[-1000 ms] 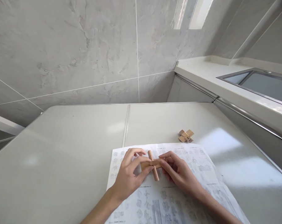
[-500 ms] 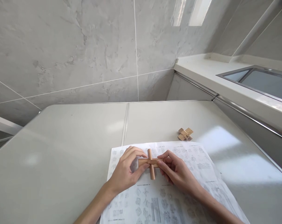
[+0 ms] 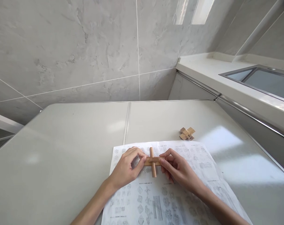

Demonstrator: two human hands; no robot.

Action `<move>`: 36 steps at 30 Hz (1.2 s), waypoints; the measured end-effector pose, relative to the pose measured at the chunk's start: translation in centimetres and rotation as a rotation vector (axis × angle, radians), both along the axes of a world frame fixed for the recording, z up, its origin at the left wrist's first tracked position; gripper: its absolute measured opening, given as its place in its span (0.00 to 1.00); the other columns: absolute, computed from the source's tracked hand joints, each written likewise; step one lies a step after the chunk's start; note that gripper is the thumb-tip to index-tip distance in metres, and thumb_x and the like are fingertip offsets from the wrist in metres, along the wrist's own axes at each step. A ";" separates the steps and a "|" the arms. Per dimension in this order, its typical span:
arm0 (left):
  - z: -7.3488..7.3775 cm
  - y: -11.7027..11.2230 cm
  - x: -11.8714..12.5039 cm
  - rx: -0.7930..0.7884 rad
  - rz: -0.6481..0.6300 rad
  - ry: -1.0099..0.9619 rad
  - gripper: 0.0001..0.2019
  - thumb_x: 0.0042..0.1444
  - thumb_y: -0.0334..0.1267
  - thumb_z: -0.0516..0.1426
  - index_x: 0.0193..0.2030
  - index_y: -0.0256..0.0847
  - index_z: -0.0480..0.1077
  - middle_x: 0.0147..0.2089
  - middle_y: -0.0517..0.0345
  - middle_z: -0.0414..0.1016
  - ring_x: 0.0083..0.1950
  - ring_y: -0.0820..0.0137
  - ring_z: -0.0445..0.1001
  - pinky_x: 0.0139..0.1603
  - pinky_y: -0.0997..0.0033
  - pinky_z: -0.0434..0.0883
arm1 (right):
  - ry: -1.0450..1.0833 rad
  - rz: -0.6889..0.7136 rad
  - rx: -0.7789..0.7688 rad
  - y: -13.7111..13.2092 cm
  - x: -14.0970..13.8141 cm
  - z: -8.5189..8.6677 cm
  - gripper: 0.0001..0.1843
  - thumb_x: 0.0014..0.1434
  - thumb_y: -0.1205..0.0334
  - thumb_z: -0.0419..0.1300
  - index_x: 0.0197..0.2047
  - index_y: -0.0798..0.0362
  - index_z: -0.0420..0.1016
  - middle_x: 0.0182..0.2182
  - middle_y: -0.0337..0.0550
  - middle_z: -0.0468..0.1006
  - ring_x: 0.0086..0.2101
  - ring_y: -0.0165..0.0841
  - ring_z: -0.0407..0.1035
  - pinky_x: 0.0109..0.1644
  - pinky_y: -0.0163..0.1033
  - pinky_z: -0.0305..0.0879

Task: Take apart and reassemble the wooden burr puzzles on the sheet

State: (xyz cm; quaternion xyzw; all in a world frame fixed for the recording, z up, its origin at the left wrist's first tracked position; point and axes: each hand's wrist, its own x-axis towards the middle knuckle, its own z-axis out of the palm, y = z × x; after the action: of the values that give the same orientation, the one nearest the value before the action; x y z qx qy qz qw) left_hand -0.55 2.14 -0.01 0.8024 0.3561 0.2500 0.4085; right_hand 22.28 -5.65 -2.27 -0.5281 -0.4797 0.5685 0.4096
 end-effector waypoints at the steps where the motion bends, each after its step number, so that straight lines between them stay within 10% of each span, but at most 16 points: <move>1: 0.0 -0.1 0.0 -0.020 0.014 0.024 0.13 0.76 0.45 0.53 0.40 0.45 0.73 0.40 0.56 0.78 0.42 0.64 0.76 0.43 0.65 0.73 | 0.003 -0.001 0.004 0.0 0.0 0.0 0.23 0.72 0.35 0.58 0.45 0.48 0.67 0.27 0.34 0.74 0.22 0.30 0.67 0.22 0.34 0.63; 9: -0.3 -1.1 0.0 -0.245 -0.065 -0.015 0.28 0.61 0.64 0.64 0.56 0.47 0.70 0.34 0.62 0.77 0.30 0.68 0.70 0.31 0.69 0.66 | -0.109 -0.048 0.229 -0.9 -0.1 -1.4 0.13 0.76 0.46 0.58 0.46 0.47 0.68 0.31 0.39 0.80 0.24 0.33 0.73 0.28 0.38 0.70; 22: -1.5 -1.6 0.1 0.198 -0.127 -0.095 0.17 0.63 0.40 0.69 0.54 0.50 0.68 0.43 0.58 0.80 0.42 0.62 0.80 0.45 0.59 0.76 | -0.292 -0.038 0.474 -0.5 0.6 -1.3 0.05 0.74 0.58 0.60 0.48 0.45 0.78 0.42 0.47 0.87 0.42 0.42 0.84 0.45 0.47 0.83; 31: -1.4 -1.6 -0.4 -0.062 -0.026 -0.105 0.61 0.40 0.55 0.80 0.75 0.57 0.48 0.71 0.41 0.64 0.70 0.44 0.69 0.67 0.38 0.71 | -0.341 0.001 0.594 -0.9 0.1 -1.5 0.07 0.73 0.67 0.61 0.45 0.44 0.78 0.44 0.45 0.87 0.41 0.41 0.84 0.41 0.44 0.81; 36: -1.1 -2.1 -0.3 -0.293 -0.032 -0.053 0.62 0.47 0.57 0.76 0.79 0.53 0.43 0.68 0.36 0.72 0.76 0.35 0.63 0.70 0.27 0.64 | -0.374 -0.033 0.658 -1.3 -0.4 -1.7 0.09 0.73 0.69 0.60 0.46 0.44 0.78 0.44 0.46 0.87 0.41 0.42 0.85 0.38 0.44 0.81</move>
State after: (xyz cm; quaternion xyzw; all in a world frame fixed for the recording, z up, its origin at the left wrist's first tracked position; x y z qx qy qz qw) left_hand -0.82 0.06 -1.12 0.7330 0.3649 0.2097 0.5344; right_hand 21.89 -6.93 -4.01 -0.4706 -0.6946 0.2713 0.4717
